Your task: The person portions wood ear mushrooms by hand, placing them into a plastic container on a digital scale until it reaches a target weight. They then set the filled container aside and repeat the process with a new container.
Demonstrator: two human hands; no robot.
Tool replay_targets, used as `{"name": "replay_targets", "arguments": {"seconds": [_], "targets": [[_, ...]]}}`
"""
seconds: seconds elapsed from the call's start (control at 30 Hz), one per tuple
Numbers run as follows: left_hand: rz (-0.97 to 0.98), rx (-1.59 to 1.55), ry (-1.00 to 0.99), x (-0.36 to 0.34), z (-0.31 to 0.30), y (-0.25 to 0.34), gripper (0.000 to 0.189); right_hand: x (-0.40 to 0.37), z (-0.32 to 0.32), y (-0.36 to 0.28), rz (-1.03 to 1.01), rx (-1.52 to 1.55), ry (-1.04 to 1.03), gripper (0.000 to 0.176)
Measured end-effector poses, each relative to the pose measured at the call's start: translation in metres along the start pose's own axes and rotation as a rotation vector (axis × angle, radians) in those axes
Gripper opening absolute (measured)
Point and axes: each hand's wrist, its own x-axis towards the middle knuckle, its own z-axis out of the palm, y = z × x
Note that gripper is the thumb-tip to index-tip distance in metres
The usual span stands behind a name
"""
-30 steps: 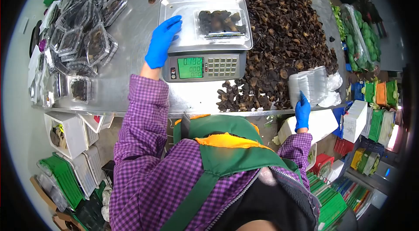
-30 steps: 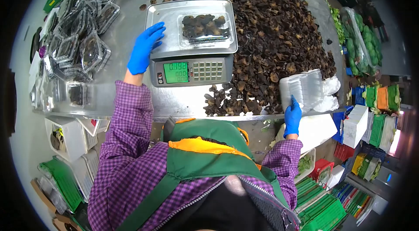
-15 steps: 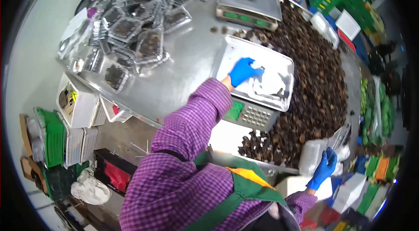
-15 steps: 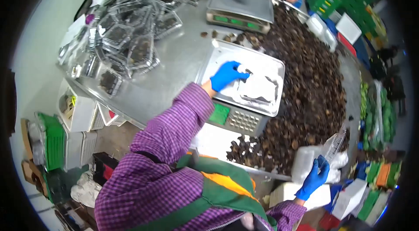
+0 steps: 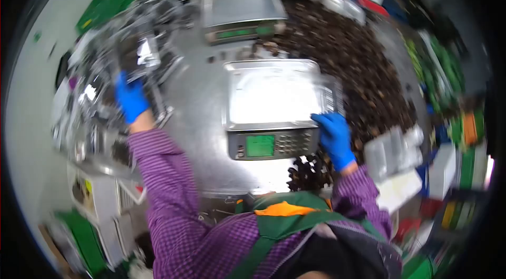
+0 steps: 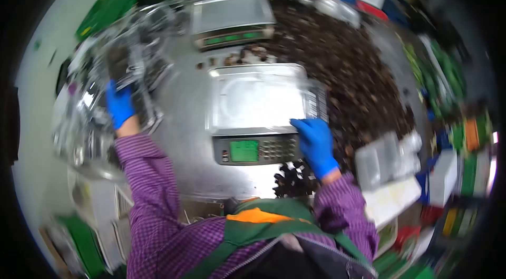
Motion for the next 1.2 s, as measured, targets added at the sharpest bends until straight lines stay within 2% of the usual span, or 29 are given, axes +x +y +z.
{"name": "replay_targets", "arguments": {"seconds": [0.03,0.07,0.1,0.13,0.17,0.2,0.23,0.3,0.37,0.43,0.53,0.6,0.63,0.67,0.7,0.77,0.83,0.87,0.93,1.03,1.07,1.13,1.17,1.2], "targets": [[-0.029,-0.28,-0.023,0.002,-0.002,-0.047,0.039,0.01,0.001,-0.005,-0.013,0.06,-0.055,0.037],[-0.544,-0.918,0.009,0.023,0.001,-0.138,0.044,0.011,0.01,-0.002,-0.032,0.035,-0.081,0.042],[-0.54,-0.854,-0.029,0.018,-0.002,-0.131,0.047,0.011,0.02,0.002,-0.06,0.017,-0.108,0.048],[-0.445,-0.714,-0.041,0.009,-0.004,-0.134,0.05,0.014,0.021,-0.002,-0.066,0.066,-0.138,0.055],[-0.25,-0.482,-0.119,-0.01,-0.005,-0.118,0.054,0.016,0.021,-0.006,-0.08,0.125,-0.174,0.062],[-0.602,-0.84,-0.023,-0.024,-0.004,-0.037,0.057,0.016,0.021,-0.007,-0.05,0.181,-0.185,0.066],[-0.598,-0.843,-0.096,-0.04,0.003,-0.045,0.054,0.015,0.021,-0.005,-0.027,0.241,-0.196,0.07],[-0.643,-0.838,-0.146,-0.084,0.018,0.019,0.051,0.008,0.017,0.006,0.028,0.26,-0.179,0.069],[-0.613,-0.718,-0.324,-0.119,0.033,0.066,0.047,0.0,0.013,0.024,-0.006,0.208,-0.207,0.068],[-0.613,-0.722,-0.408,-0.145,0.048,0.105,0.045,-0.002,0.0,0.033,0.037,0.262,-0.233,0.065],[-0.636,-0.707,-0.533,-0.174,0.071,0.146,0.045,0.0,-0.01,0.07,0.172,0.454,-0.081,0.066],[-0.688,-0.616,-0.624,-0.186,0.08,0.18,0.05,0.013,-0.019,0.11,0.251,0.265,0.041,0.074],[-0.687,-0.608,-0.624,-0.195,0.086,0.183,0.05,0.018,-0.024,0.136,0.257,0.136,0.096,0.087],[-0.614,-0.605,-0.65,-0.205,0.094,0.18,0.052,0.024,-0.029,0.159,0.389,0.033,0.083,0.103],[-0.541,-0.601,-0.675,-0.213,0.099,0.182,0.053,0.03,-0.031,0.188,0.444,-0.046,0.076,0.111],[-0.564,-0.598,-0.698,-0.22,0.103,0.203,0.06,0.044,-0.03,0.242,0.611,-0.259,0.018,0.123],[-0.589,-0.655,-0.699,-0.228,0.111,0.208,0.066,0.062,-0.036,0.271,0.788,-0.328,-0.104,0.122],[-0.623,-0.688,-0.706,-0.23,0.114,0.211,0.071,0.065,-0.029,0.281,0.783,-0.32,-0.11,0.122],[-0.634,-0.675,-0.688,-0.234,0.118,0.207,0.07,0.069,-0.007,0.293,0.759,-0.286,-0.267,0.118],[-0.636,-0.696,-0.625,-0.234,0.122,0.213,0.067,0.058,0.014,0.274,0.693,-0.26,-0.467,0.088],[-0.629,-0.723,-0.572,-0.234,0.122,0.218,0.066,0.052,0.019,0.275,0.697,-0.258,-0.471,0.088],[-0.607,-0.749,-0.528,-0.23,0.119,0.229,0.064,0.041,0.023,0.275,0.701,-0.068,-0.459,0.071],[-0.581,-0.779,-0.478,-0.226,0.117,0.236,0.062,0.038,0.021,0.273,0.699,-0.067,-0.461,0.071],[-0.542,-0.718,-0.449,-0.22,0.116,0.247,0.061,0.034,0.016,0.273,0.632,-0.058,-0.421,0.068]]}}
